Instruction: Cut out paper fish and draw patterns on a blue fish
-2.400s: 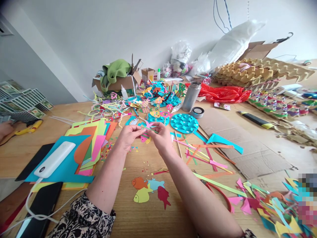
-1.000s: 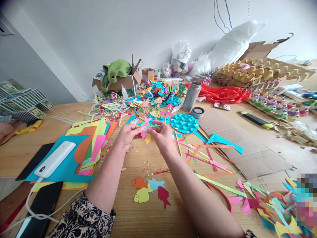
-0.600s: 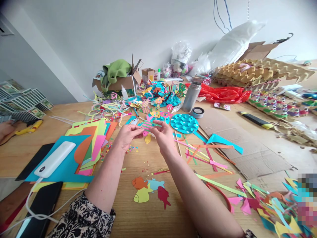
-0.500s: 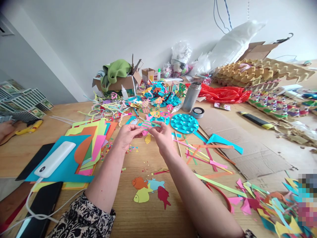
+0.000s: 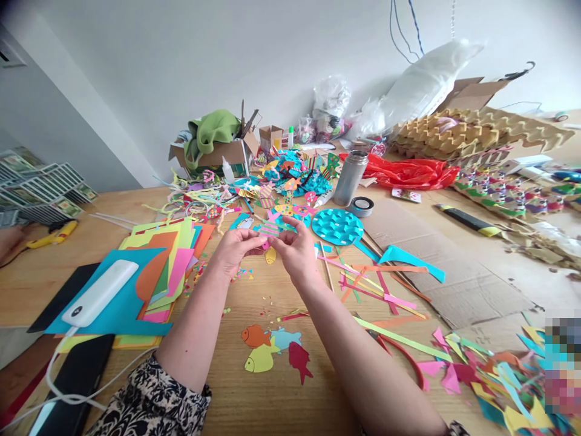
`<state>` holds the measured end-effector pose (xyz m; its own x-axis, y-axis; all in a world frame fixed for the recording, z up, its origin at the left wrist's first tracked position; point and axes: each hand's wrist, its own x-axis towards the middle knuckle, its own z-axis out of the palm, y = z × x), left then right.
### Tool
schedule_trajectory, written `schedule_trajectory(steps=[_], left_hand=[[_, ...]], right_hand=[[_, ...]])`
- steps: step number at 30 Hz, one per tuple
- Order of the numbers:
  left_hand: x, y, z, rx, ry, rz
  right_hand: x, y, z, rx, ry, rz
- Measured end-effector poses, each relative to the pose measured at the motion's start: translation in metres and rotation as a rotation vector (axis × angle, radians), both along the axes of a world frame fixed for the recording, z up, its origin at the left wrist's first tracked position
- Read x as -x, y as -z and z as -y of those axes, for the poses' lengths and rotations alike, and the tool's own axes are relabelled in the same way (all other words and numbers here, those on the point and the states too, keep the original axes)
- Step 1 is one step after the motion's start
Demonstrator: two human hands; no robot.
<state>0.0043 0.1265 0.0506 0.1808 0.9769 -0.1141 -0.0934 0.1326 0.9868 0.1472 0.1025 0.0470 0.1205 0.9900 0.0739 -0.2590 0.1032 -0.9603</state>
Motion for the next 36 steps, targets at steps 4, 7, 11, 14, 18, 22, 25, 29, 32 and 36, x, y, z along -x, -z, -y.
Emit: schedule_trajectory(steps=[4,7,11,14,18,22,25,29,32,36], left_hand=[[-0.0019,-0.0006,-0.0001,-0.017,-0.027,0.014],[-0.0029,-0.0009,-0.0007,-0.032,-0.053,0.018],[-0.0030,-0.0010,-0.0012,-0.034,-0.068,0.021],[-0.0026,-0.0011,-0.0010,-0.022,-0.068,0.028],[-0.0011,-0.0018,0.0002,-0.003,-0.038,0.027],[0.0007,-0.0023,0.0008,-0.001,-0.010,0.028],[0.0011,-0.0017,0.0000,-0.012,-0.024,0.039],[0.0010,0.0001,-0.0018,-0.025,-0.055,0.027],[0.0009,0.0020,-0.0031,-0.030,-0.063,0.011],[0.0012,0.0038,-0.0035,-0.018,-0.027,-0.012]], right_hand=[[-0.0003,-0.0017,0.0003,0.011,-0.017,-0.015],[-0.0008,-0.0025,0.0003,0.033,-0.032,-0.017],[-0.0010,-0.0016,-0.0001,0.029,-0.043,-0.007],[-0.0012,-0.0007,-0.0004,0.020,-0.029,0.007],[-0.0018,-0.0003,-0.0005,0.026,-0.033,0.013],[-0.0020,-0.0003,-0.0004,0.026,-0.023,0.017],[-0.0018,-0.0013,0.0002,0.051,-0.029,0.024],[-0.0018,-0.0041,0.0005,0.112,-0.003,0.022],[-0.0022,-0.0048,-0.0007,0.091,0.048,-0.010],[-0.0034,-0.0029,-0.0026,0.044,0.085,-0.033]])
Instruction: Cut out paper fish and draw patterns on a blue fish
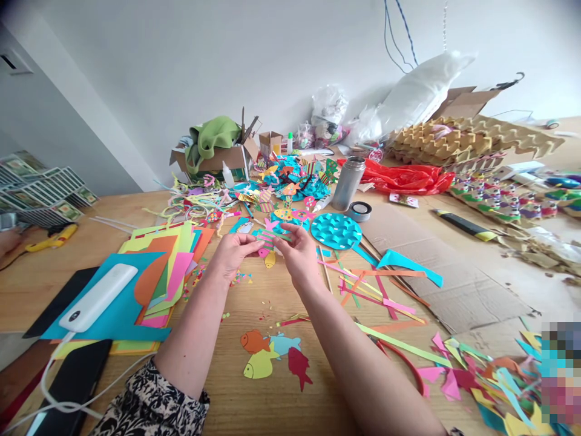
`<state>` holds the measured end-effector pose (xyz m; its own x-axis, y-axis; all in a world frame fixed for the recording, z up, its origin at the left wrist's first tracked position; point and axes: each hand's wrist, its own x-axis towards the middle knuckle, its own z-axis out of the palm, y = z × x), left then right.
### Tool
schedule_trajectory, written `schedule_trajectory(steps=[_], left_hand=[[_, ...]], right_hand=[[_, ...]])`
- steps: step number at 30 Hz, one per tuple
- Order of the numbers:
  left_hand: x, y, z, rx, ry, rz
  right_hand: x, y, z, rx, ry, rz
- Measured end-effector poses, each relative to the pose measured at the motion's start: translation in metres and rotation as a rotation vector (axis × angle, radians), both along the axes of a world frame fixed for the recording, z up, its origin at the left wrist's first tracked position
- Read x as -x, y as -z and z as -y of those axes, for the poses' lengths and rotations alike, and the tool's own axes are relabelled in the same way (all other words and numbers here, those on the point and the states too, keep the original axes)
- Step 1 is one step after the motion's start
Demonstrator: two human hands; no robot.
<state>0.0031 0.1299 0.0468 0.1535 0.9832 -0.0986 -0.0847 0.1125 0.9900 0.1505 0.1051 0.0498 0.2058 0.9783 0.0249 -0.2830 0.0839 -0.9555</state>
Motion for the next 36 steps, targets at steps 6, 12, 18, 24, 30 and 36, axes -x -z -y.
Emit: schedule_trajectory(steps=[6,12,18,24,30,36], left_hand=[[0.003,-0.007,0.005,0.043,0.081,-0.006],[0.009,-0.021,0.008,0.097,0.158,0.141],[0.007,-0.018,0.005,0.074,0.039,0.085],[0.008,-0.008,0.001,0.050,-0.058,0.084],[0.006,-0.012,-0.001,0.019,-0.141,0.109],[0.003,-0.014,0.000,0.028,-0.227,0.159]], right_hand=[[-0.001,0.001,0.000,-0.010,0.014,0.027],[-0.001,0.001,0.001,0.012,-0.040,0.099],[0.001,0.005,0.001,0.000,-0.091,0.212],[-0.008,-0.009,0.001,-0.074,-0.123,0.271],[-0.065,-0.057,0.031,-0.158,-0.104,0.805],[-0.125,-0.042,0.121,0.143,-0.365,1.492]])
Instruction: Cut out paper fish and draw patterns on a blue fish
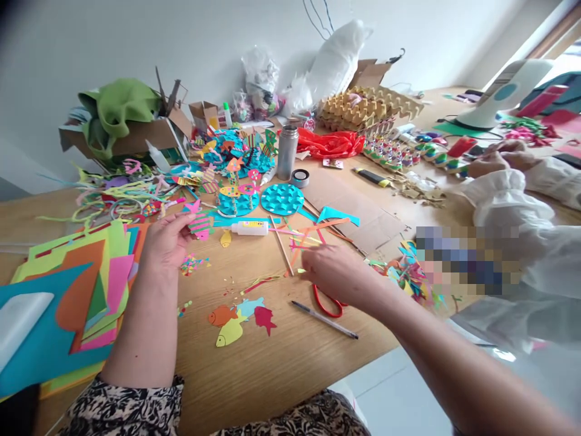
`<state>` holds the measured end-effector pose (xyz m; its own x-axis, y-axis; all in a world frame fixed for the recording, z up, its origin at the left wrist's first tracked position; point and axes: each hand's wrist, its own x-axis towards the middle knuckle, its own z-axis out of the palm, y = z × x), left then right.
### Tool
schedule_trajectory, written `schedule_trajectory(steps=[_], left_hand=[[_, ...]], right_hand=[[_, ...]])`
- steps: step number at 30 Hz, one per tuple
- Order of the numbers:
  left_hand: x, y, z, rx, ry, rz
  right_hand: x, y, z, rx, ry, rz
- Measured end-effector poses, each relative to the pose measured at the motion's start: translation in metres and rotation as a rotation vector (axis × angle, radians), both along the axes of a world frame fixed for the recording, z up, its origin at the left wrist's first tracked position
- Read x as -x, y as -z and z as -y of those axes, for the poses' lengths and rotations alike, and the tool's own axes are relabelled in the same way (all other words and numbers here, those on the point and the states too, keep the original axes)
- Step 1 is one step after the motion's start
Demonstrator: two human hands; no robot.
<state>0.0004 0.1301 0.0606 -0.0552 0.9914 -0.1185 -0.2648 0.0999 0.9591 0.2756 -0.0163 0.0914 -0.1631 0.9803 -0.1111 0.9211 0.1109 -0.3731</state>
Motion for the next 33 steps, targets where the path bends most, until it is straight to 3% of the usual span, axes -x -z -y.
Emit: schedule_trajectory(steps=[3,6,10,16,21,28,30,33], left_hand=[[-0.001,0.001,-0.002,0.002,-0.022,0.026],[-0.005,0.001,-0.001,0.007,-0.014,0.040],[-0.009,-0.002,0.001,0.029,-0.015,0.045],[-0.006,-0.005,0.003,0.021,-0.001,0.046],[-0.008,-0.005,0.003,0.051,0.007,0.022],[-0.008,-0.001,0.004,0.056,0.059,0.021],[-0.011,0.000,0.005,0.075,0.101,0.047],[-0.016,0.003,0.006,0.060,0.107,0.057]], right_hand=[[-0.013,0.019,0.041,0.116,0.104,0.198],[-0.015,0.032,0.064,0.127,0.154,0.161],[-0.016,0.052,0.067,0.012,0.228,0.207],[-0.020,0.075,0.054,0.140,0.210,0.255],[-0.034,0.065,0.041,0.204,0.222,0.101],[-0.044,0.031,0.028,0.541,0.130,-0.466],[-0.037,0.024,0.023,0.531,0.148,-0.566],[-0.014,0.019,0.009,0.402,0.169,-0.734]])
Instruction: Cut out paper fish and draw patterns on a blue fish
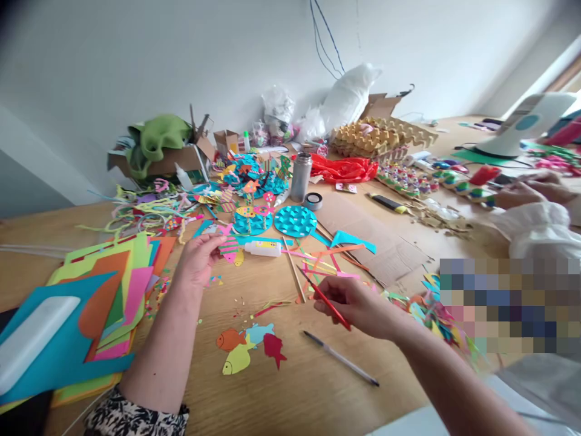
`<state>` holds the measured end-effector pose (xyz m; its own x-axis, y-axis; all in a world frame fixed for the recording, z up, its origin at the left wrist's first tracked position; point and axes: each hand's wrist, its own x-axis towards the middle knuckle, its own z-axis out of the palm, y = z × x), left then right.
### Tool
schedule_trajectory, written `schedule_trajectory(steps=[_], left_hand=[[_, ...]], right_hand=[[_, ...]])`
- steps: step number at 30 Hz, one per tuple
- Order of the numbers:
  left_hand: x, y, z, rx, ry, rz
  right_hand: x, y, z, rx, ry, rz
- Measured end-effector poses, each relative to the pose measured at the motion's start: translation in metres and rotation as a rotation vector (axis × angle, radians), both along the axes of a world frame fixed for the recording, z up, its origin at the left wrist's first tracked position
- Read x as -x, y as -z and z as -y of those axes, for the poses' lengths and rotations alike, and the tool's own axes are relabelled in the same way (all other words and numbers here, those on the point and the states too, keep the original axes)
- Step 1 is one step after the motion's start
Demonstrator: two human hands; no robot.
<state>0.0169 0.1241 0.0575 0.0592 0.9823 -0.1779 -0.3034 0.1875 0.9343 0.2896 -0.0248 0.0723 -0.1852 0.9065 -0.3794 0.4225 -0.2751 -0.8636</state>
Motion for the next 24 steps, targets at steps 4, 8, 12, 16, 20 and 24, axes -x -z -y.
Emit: schedule_trajectory(steps=[4,8,12,16,20,24], left_hand=[[-0.005,0.002,0.002,-0.013,-0.024,0.006],[-0.005,0.001,0.002,-0.034,-0.055,0.023],[0.000,0.000,0.000,-0.049,-0.107,0.050],[0.002,-0.001,-0.001,-0.042,-0.141,0.049],[-0.001,-0.002,0.000,-0.036,-0.128,0.027],[-0.002,-0.002,0.001,-0.044,-0.111,-0.014]], right_hand=[[0.051,-0.003,-0.035,-0.242,0.036,-0.229],[0.093,-0.003,-0.070,-0.458,0.028,-0.080],[0.107,0.011,-0.086,-0.598,0.087,0.243],[0.108,0.038,-0.090,-0.558,0.128,0.205],[0.110,0.055,-0.089,-0.562,0.108,0.132],[0.110,0.058,-0.090,-0.569,0.107,0.128]])
